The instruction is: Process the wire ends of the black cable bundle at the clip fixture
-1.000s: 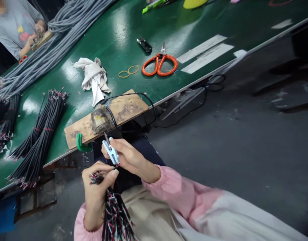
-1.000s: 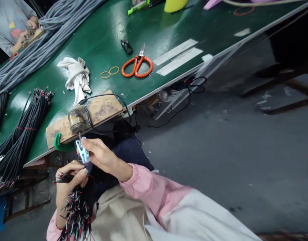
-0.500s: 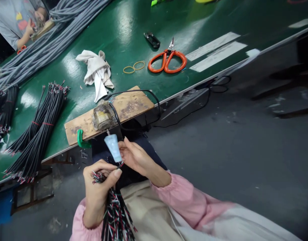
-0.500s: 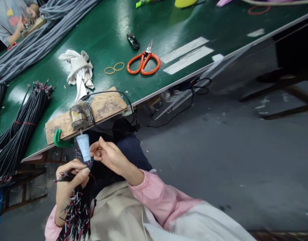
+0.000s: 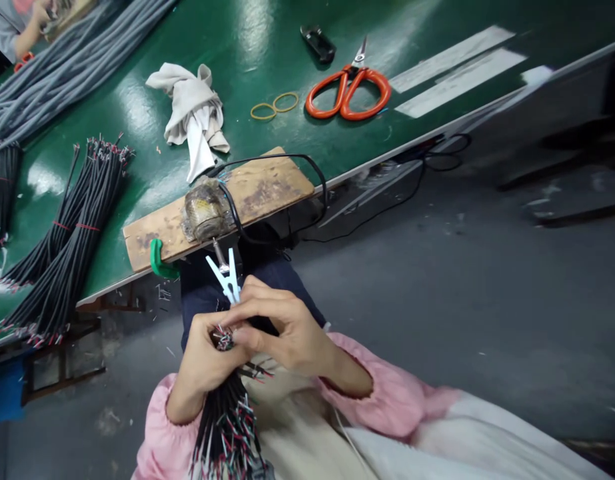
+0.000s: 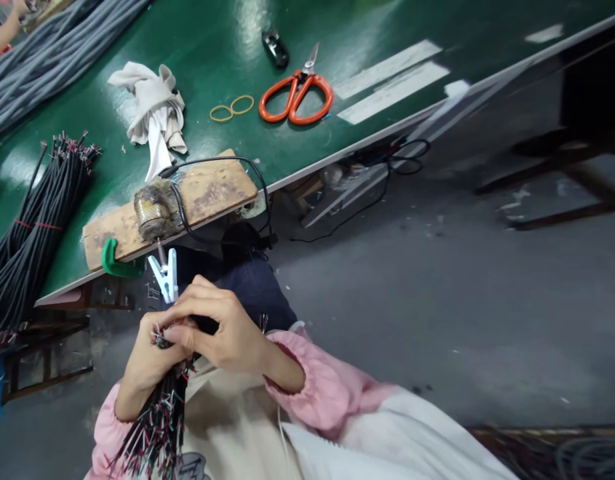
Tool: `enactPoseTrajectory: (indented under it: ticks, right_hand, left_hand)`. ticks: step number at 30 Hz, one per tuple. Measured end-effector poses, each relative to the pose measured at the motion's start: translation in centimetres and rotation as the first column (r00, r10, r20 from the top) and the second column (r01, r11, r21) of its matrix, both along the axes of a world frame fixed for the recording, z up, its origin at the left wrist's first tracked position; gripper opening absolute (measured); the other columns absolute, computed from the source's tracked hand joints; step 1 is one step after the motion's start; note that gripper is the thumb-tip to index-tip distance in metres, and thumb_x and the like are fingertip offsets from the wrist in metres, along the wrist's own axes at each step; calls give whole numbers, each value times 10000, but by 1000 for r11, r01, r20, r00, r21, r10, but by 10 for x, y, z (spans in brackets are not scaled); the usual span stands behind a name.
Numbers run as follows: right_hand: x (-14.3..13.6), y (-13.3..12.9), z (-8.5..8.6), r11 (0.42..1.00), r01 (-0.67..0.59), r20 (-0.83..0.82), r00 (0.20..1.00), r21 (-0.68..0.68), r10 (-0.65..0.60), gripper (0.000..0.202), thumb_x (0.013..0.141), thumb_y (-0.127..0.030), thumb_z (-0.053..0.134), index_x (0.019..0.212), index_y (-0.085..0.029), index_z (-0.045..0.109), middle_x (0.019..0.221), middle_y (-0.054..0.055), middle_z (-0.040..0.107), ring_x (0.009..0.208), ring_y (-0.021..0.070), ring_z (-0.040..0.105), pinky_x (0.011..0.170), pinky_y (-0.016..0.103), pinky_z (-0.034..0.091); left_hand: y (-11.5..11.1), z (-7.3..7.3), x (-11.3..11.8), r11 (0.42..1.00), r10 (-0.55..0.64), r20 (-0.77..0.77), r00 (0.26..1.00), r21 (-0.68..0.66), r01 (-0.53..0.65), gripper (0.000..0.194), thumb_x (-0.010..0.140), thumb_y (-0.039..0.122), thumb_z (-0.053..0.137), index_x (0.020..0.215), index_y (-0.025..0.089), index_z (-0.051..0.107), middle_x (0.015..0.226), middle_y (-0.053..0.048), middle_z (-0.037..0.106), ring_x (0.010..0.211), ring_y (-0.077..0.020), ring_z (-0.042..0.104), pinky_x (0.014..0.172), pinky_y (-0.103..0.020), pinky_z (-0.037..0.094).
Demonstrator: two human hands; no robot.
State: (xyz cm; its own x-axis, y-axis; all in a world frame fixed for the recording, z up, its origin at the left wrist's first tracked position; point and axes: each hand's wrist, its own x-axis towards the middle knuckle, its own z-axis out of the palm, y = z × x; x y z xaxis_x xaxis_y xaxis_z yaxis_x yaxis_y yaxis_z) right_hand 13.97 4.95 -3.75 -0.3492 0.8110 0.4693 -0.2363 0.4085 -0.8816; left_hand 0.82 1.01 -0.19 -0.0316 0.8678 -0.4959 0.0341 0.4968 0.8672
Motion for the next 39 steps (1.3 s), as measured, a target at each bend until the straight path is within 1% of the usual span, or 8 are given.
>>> enactPoseTrajectory:
  ticks: [5, 12, 17, 20, 26, 32, 36, 39]
  right_hand:
    - [0, -2, -6, 983, 175, 40, 984, -51, -174, 154, 868, -101, 632, 727, -164, 622, 680, 17, 653, 652, 137, 567, 639, 299, 445]
    - [3, 2, -14, 978, 100, -2, 995, -182, -102, 188, 916, -194, 602, 732, -166, 627, 692, 25, 634, 666, 137, 551, 633, 290, 440]
    - [-1, 1, -14, 954, -154, -88, 987, -258, 136, 328, 872, -481, 679, 905, -155, 707, 762, 42, 650, 691, 138, 544, 609, 272, 439]
    - [-1, 0, -11, 942, -191, -125, 979, -275, 162, 299, 902, -431, 655, 814, -149, 696, 761, 43, 631, 691, 129, 550, 617, 268, 445]
    - [1, 4, -13, 942, -161, -166, 979, -295, 115, 241, 863, -368, 724, 748, -157, 711, 714, 44, 662, 666, 127, 582, 602, 258, 464]
    - [-8, -2, -14, 955, -12, -175, 984, -296, -42, 357, 854, -435, 719, 628, -169, 648, 608, 33, 650, 588, 131, 562, 548, 262, 460]
    - [-12, -9, -11, 974, 182, -105, 975, -136, -197, 203, 899, -215, 667, 704, -178, 627, 650, 11, 601, 636, 135, 546, 566, 260, 452]
    - [-14, -14, -11, 929, 367, -55, 930, 48, -365, 152, 892, -83, 587, 784, -186, 616, 725, 22, 574, 701, 152, 532, 615, 281, 461]
  left_hand:
    - [-8, -11, -4, 995, 90, 36, 995, 43, -92, 387, 524, 404, 889, 574, 146, 605, 469, 50, 501, 386, -58, 410, 385, -181, 320]
    - [-16, -16, -8, 972, 202, 17, 979, 123, -202, 398, 626, 509, 837, 573, 139, 700, 489, 16, 544, 367, -66, 445, 365, -189, 342]
    - [-11, -7, -3, 995, 46, -15, 999, 87, -44, 451, 597, 455, 866, 435, 134, 594, 411, 31, 473, 348, -54, 392, 343, -183, 288]
    - [-11, -9, -2, 998, -4, 25, 1000, 67, 2, 448, 577, 441, 884, 459, 138, 576, 396, 50, 445, 341, -50, 371, 338, -179, 301]
    - [-18, -14, -8, 968, 158, 80, 984, 185, -170, 280, 658, 411, 850, 608, 156, 747, 503, 24, 570, 329, -64, 495, 331, -161, 396]
    - [-17, -12, -5, 931, 240, 96, 966, 258, -257, 226, 570, 322, 905, 533, 178, 734, 494, 38, 551, 366, -70, 534, 356, -156, 447]
    - [-14, -11, -1, 938, 247, 61, 967, 236, -254, 280, 545, 343, 913, 497, 164, 702, 473, 36, 538, 389, -72, 515, 367, -162, 439]
    - [-15, -9, 1, 944, 271, 6, 962, 193, -267, 358, 580, 440, 886, 504, 149, 693, 444, 35, 523, 357, -65, 478, 348, -163, 411]
